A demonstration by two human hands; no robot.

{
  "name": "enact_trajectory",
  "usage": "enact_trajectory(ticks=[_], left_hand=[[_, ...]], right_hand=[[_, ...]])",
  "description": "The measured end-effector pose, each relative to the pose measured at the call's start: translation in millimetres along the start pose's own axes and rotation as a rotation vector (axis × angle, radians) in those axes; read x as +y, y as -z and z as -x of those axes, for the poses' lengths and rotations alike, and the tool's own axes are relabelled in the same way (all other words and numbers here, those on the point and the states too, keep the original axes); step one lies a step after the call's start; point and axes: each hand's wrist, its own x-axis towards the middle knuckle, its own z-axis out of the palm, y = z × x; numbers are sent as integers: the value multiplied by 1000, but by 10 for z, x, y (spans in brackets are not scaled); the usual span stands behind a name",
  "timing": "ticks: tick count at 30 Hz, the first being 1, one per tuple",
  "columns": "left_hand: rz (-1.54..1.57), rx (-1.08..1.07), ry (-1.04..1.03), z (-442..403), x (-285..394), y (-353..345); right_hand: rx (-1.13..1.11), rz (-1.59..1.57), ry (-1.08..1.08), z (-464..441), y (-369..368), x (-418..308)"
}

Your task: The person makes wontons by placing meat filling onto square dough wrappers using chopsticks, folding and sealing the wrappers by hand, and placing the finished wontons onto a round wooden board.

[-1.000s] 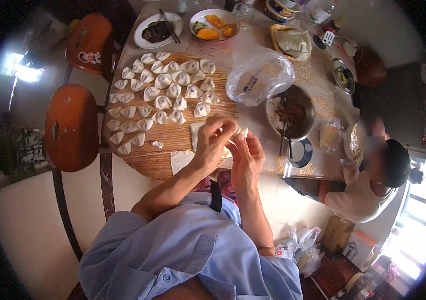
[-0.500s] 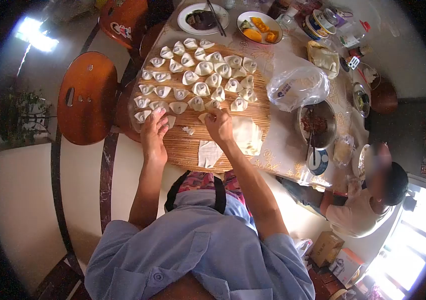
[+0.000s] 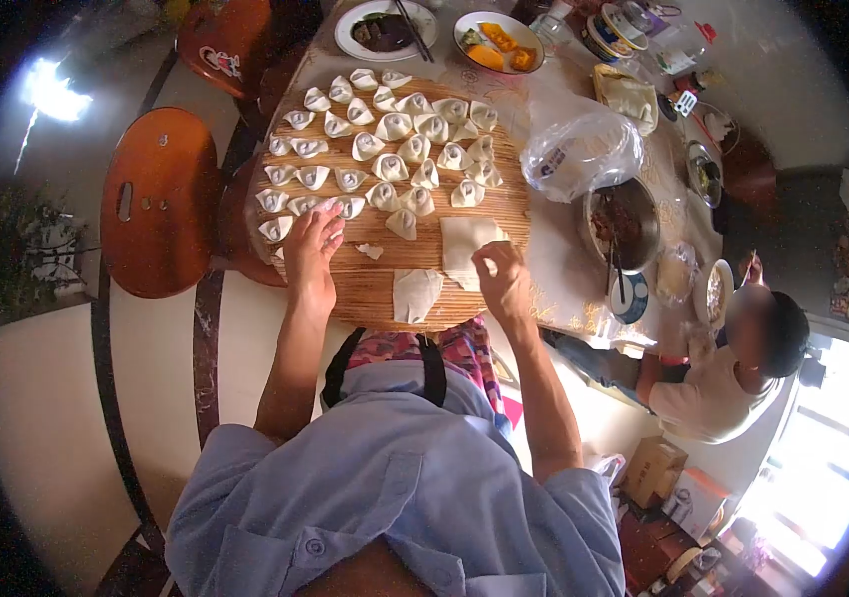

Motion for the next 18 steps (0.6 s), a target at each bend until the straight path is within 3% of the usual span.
enact_trajectory(ticks=[2,14,18], left_hand=[[34,-35,-2,-21,-80,5],[44,-94,13,89,-96,-70],[-3,-146,38,103,-153,-149]], right_hand=[[-35,86,156,62,-43,11],[-197,424,448,38,-339,-50],[-145,146,308,-43,-343,24]])
